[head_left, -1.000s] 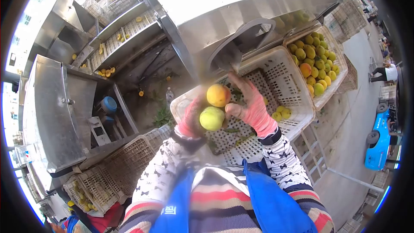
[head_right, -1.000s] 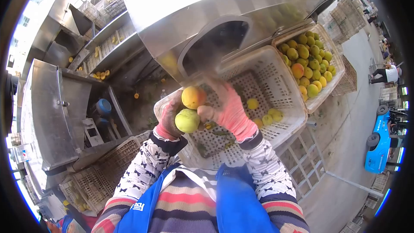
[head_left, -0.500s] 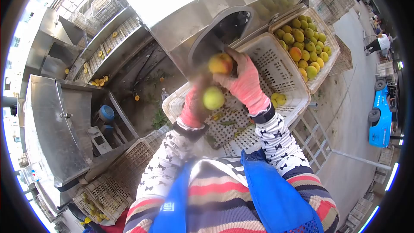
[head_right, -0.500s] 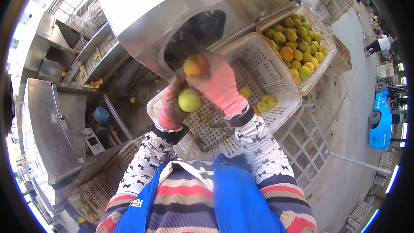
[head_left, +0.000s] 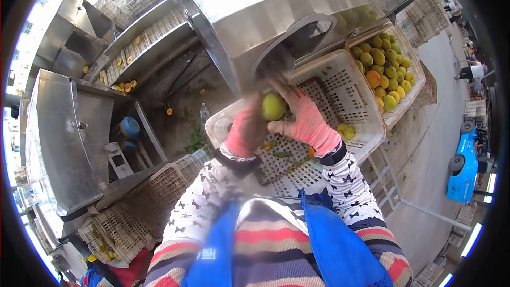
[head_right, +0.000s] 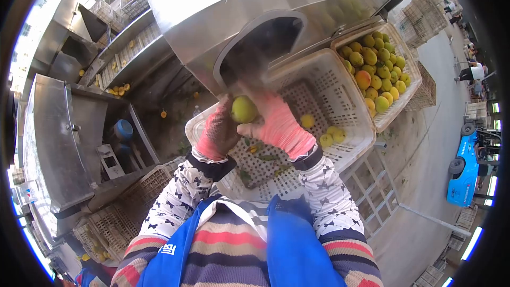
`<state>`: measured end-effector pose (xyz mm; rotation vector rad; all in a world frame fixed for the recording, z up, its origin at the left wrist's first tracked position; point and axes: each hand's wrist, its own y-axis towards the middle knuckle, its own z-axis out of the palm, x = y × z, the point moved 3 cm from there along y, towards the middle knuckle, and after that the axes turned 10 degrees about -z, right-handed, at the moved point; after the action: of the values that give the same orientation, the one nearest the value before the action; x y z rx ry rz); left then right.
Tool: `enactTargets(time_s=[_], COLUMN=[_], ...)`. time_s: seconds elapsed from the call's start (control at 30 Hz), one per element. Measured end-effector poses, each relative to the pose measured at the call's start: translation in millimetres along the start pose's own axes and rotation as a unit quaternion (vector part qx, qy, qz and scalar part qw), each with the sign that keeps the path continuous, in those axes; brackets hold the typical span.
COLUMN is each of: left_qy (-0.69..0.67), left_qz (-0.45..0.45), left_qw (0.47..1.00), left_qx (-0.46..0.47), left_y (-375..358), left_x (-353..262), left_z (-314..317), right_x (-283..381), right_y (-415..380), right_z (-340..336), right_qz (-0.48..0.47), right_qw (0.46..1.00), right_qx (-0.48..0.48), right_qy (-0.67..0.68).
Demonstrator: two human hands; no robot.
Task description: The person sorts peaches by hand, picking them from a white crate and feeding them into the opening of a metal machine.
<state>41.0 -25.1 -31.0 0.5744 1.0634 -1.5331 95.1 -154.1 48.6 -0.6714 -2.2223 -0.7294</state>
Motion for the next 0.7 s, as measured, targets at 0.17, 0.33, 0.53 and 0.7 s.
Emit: enactTargets(time_s=[0.17,0.33,0.53,0.7], left_qy=[-0.302,-0.036,-0.16,-0.128], left_qz=[-0.159,0.0,0.003,-0.105], left_qw=[0.934,0.999,0.987,0.983], left_qx=[0.102,0.021,-0.029,-0.08], left_y=[-18,-27,-23,-21], left_x=[-37,-29,-26,27], left_z=[29,19,21,-12], right_x=[1,35,8,-39], right_y=[-13,-24,10,78], right_z=[-14,-21,-21,8], right_qz=[-0.003,0.048,0.064,0.077], right_qw=[0.998,0.994,0.982,0.949], right_qx=[-0.023,-0.079,-0.156,-0.09], right_qy=[0.051,-0.058,-0.089,-0.291])
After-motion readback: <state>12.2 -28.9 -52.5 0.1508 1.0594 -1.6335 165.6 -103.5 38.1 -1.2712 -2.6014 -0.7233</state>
